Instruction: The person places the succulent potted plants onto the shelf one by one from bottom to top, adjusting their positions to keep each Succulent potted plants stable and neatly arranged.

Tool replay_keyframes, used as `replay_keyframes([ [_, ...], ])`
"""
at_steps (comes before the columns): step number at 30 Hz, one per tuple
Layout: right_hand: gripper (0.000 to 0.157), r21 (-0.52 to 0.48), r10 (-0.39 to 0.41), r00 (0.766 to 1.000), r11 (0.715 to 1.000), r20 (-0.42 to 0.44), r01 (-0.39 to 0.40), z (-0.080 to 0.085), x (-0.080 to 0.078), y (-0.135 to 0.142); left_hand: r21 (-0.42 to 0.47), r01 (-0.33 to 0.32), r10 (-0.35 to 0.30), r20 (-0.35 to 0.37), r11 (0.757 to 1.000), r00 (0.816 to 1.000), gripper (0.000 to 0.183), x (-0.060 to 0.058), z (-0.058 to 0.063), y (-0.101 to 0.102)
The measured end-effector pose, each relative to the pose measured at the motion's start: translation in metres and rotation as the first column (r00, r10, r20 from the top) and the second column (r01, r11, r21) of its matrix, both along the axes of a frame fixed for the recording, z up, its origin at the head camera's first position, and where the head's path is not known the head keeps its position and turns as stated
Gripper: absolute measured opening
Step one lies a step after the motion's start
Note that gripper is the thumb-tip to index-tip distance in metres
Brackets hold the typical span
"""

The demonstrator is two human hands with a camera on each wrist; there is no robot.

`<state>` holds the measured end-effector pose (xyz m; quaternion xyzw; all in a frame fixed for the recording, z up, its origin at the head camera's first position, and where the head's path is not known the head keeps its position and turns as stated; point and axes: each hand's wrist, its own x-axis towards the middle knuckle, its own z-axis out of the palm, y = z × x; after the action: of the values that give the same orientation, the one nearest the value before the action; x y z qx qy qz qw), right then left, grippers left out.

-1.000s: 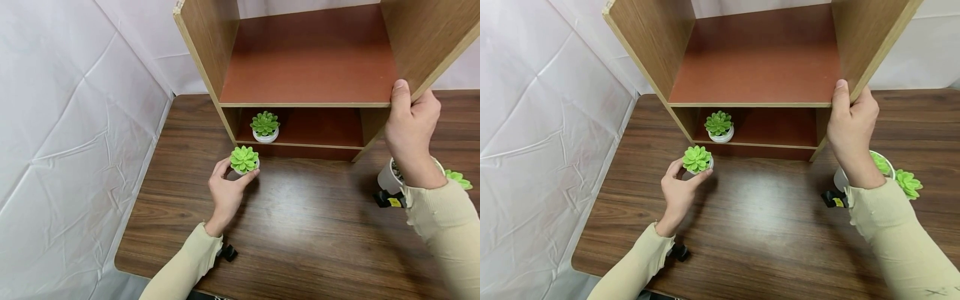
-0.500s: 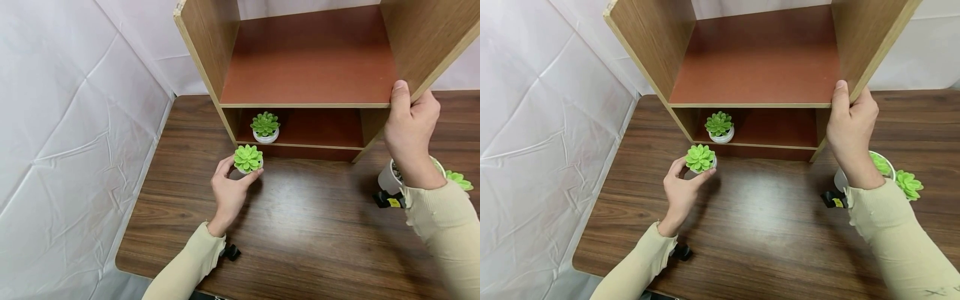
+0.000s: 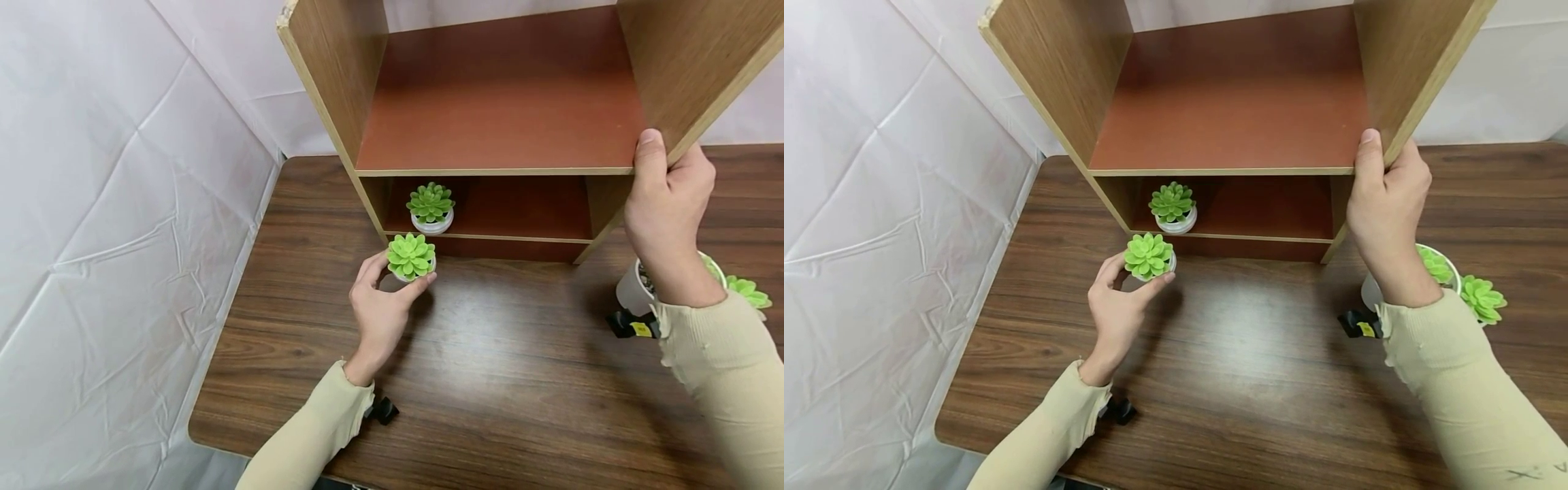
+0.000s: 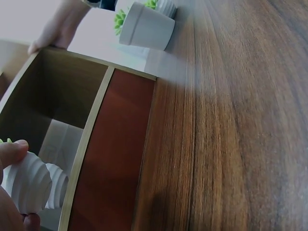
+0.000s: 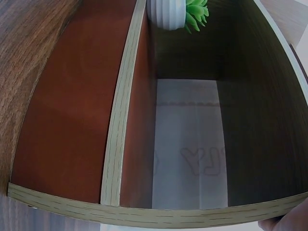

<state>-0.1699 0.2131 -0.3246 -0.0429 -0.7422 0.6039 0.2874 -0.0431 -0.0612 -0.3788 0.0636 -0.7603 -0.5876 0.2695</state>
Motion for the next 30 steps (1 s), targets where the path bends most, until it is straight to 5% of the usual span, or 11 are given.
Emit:
replay_keyframes([
  [10, 0.017, -0.025, -0.010, 1.000, 1.000, 0.003, 0.010, 0.000, 0.001, 0.000, 0.007, 0.014, -0.014, -0.026, 1.000, 1.000, 0.052, -0.003, -0.001, 0.004],
  [19, 0.017, -0.018, -0.010, 1.000, 1.000, 0.002, 0.010, 0.001, 0.000, -0.002, -0.005, 0.020, -0.020, -0.038, 1.000, 0.999, 0.056, -0.015, -0.033, -0.002],
  [30, 0.017, 0.009, -0.023, 1.000, 1.000, 0.008, 0.023, -0.001, 0.000, 0.000, -0.024, 0.056, -0.057, -0.047, 0.998, 0.997, 0.056, -0.015, -0.030, 0.006],
])
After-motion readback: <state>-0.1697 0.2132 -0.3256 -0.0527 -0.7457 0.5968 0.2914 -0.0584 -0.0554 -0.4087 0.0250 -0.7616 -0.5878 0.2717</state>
